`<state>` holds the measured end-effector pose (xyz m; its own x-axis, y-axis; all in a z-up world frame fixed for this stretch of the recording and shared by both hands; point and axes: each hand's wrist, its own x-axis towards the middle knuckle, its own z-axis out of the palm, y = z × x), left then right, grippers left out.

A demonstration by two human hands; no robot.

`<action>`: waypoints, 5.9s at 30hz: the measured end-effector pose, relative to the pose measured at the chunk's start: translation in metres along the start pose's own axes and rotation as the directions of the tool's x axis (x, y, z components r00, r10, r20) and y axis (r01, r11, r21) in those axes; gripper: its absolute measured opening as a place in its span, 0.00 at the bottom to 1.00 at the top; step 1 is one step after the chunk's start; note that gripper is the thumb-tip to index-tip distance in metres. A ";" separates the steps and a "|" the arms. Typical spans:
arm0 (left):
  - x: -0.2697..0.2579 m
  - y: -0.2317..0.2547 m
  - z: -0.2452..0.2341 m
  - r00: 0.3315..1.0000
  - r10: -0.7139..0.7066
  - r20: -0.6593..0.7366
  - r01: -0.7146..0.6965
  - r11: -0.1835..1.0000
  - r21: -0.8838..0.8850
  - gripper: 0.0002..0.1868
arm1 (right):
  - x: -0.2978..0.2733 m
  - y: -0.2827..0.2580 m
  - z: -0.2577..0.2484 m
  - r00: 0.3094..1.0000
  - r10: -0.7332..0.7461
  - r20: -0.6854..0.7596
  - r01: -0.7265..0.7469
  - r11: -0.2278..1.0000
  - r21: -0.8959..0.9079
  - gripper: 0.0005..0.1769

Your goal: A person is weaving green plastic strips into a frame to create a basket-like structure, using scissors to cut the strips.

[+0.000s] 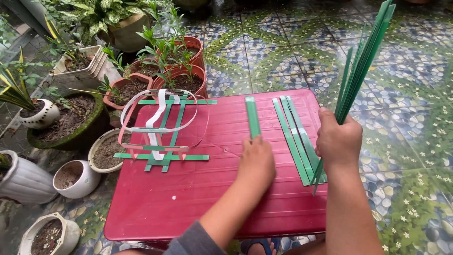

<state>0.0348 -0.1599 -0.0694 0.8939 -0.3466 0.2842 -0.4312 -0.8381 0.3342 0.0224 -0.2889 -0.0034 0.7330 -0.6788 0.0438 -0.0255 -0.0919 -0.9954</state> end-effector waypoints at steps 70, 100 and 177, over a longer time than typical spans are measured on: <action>-0.066 -0.177 -0.152 0.517 -0.801 0.302 0.824 0.561 0.079 0.25 | -0.072 0.015 0.070 0.925 0.208 0.319 0.298 0.123 -0.947 0.23; -0.066 -0.170 -0.134 0.493 -0.831 0.260 0.829 0.539 0.151 0.43 | -0.068 -0.007 0.062 0.943 0.204 0.264 0.145 0.463 -0.874 0.24; -0.078 -0.128 -0.118 0.395 -0.734 0.552 0.144 -0.544 -0.827 0.16 | -0.055 -0.015 0.043 0.804 0.293 0.517 0.351 0.469 -0.811 0.17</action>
<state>0.0059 0.0242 -0.0287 0.7375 0.2459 -0.6290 0.2622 0.7541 0.6022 0.0120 -0.2192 0.0054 0.9335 -0.1956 -0.3004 -0.3058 -0.8719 -0.3826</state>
